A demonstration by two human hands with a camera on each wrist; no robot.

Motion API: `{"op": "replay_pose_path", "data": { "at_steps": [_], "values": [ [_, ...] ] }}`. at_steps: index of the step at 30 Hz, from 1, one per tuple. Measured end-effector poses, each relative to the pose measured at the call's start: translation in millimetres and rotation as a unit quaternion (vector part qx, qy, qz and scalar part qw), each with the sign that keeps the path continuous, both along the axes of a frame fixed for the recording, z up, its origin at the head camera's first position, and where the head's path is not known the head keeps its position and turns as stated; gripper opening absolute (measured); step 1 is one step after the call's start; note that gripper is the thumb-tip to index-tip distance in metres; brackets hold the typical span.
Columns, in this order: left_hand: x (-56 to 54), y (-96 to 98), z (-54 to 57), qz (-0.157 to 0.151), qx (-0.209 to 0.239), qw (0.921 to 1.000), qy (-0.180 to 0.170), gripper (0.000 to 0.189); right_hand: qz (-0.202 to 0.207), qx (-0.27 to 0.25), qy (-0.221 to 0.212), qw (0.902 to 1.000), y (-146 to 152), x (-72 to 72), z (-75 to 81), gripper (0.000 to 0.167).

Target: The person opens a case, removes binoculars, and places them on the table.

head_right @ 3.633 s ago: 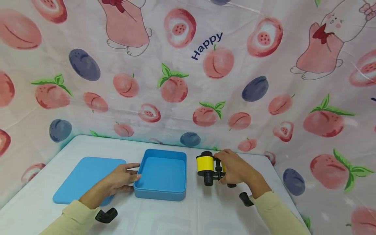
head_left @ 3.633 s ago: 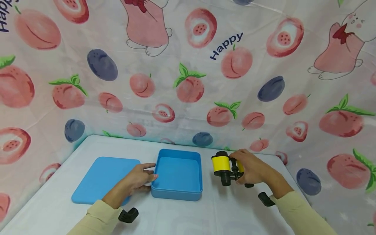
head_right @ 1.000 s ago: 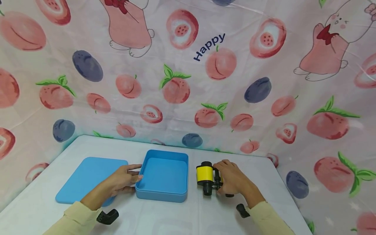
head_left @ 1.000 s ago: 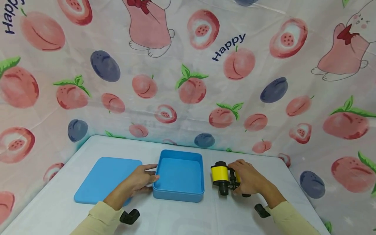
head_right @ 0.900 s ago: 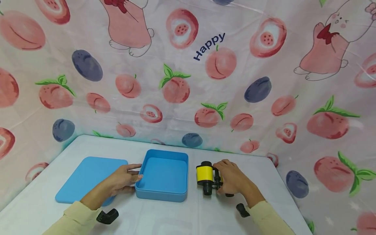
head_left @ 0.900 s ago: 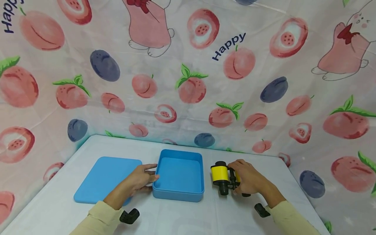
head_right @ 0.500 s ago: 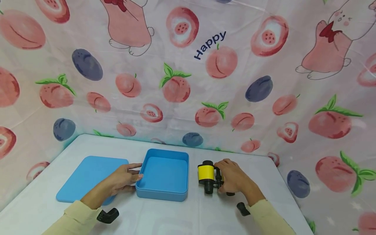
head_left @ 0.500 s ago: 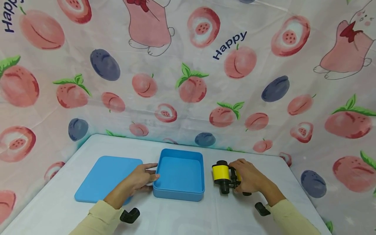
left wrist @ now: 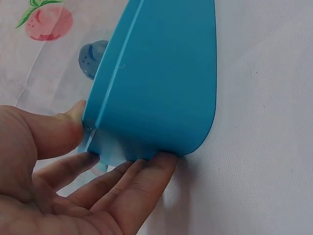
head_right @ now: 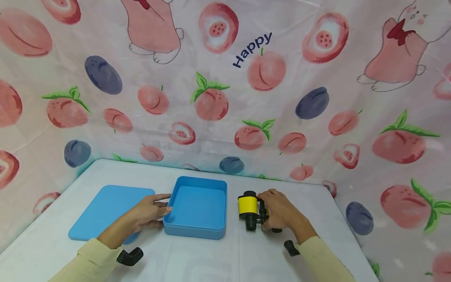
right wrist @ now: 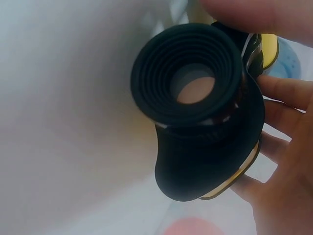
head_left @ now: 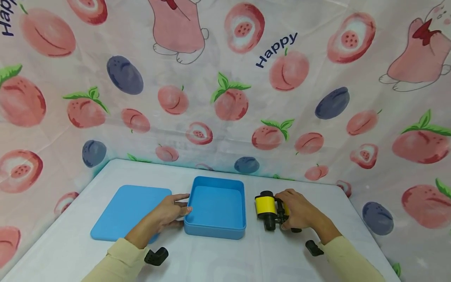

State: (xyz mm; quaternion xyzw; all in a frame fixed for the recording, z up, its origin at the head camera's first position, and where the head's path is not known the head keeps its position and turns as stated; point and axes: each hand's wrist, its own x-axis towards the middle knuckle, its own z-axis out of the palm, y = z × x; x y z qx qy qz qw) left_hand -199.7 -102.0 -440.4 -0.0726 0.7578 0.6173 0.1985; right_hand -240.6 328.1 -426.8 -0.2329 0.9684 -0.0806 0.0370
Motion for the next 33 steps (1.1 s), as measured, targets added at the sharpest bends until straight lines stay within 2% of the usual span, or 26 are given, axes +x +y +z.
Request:
{"op": "replay_pose_path", "data": {
  "at_steps": [26, 33],
  "values": [
    [1.4, -2.9, -1.7, -0.003, -0.002, 0.9999, 0.010, 0.064, -0.011, -0.009, -0.016, 0.9998, 3.2, -0.2, -3.3, 0.090],
    [2.3, -3.0, -1.1, -0.003, -0.004, 1.0000, 0.008, 0.064, -0.039, -0.019, -0.044, 0.9981, 4.0, -1.6, -6.6, 0.094]
  ]
}}
